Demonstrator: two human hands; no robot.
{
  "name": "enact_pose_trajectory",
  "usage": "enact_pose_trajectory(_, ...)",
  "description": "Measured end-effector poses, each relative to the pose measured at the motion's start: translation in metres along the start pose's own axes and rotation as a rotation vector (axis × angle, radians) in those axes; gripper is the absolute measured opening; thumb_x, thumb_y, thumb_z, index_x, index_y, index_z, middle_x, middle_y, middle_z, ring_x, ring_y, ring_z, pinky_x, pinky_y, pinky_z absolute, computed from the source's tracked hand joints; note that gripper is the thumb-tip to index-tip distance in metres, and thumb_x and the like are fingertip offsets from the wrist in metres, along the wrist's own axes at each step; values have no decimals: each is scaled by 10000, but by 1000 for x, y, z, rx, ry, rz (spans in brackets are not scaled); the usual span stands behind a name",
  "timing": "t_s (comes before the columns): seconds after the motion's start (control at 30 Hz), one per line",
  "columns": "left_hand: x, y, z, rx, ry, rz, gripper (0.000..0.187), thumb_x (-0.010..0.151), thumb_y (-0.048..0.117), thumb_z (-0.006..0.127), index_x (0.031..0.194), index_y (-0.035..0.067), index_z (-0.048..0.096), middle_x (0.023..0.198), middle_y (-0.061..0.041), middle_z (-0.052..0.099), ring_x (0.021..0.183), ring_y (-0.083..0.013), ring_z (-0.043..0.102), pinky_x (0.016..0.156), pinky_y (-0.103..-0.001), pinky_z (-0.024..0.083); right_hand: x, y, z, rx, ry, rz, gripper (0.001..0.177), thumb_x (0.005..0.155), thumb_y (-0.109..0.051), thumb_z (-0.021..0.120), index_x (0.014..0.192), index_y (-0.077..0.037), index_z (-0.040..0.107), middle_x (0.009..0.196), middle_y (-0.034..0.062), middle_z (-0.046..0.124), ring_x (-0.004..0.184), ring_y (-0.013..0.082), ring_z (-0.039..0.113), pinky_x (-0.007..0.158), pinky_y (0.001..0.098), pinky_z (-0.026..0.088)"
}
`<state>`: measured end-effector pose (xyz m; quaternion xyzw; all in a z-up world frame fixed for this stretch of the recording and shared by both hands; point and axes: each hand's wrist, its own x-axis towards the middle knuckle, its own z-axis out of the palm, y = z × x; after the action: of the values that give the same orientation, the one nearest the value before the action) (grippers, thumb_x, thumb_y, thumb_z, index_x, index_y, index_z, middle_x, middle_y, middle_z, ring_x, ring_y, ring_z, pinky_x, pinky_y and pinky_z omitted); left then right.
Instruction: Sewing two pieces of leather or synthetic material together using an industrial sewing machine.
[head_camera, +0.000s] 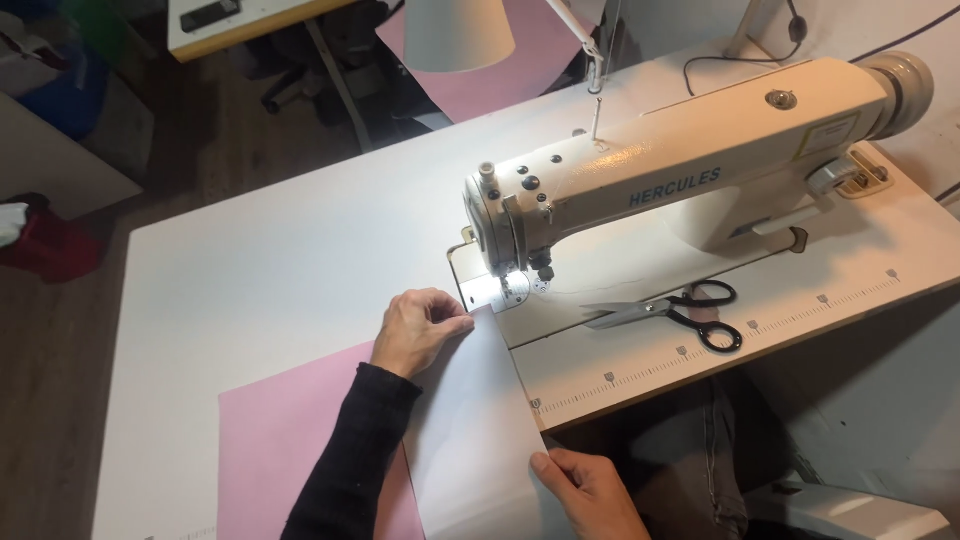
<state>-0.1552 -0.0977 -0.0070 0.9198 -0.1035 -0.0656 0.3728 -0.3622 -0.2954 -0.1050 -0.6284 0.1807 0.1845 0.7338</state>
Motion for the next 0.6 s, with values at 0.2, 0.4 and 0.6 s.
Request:
enact_pose_trajectory(0.2,3,-2,1,1,-41,-67,165,749,249,850,761,94,797,698,-23,750,670,-123,681,698,-316,575,8,22,0,122,88,68,315,874,-191,784,885,123,808,734,187,785,668,153,675,719,300,549)
enact_pose_trajectory(0.4,4,-5,1,-5,-54,-70,175,743,254,856,758,91,793,695,-29,749,661,-123,677,688,-308,576,14,32,2,196,75,99,241,817,-113,812,907,109,789,759,186,812,696,162,735,735,316,604)
enact_pose_trajectory(0.6,0,-1,-3,-38,-44,-53,144,738,217,847,764,85,797,694,-29,749,647,-122,676,662,-299,564,-6,-3,6,156,13,73,288,829,-163,794,948,99,784,780,163,821,710,135,740,732,277,598)
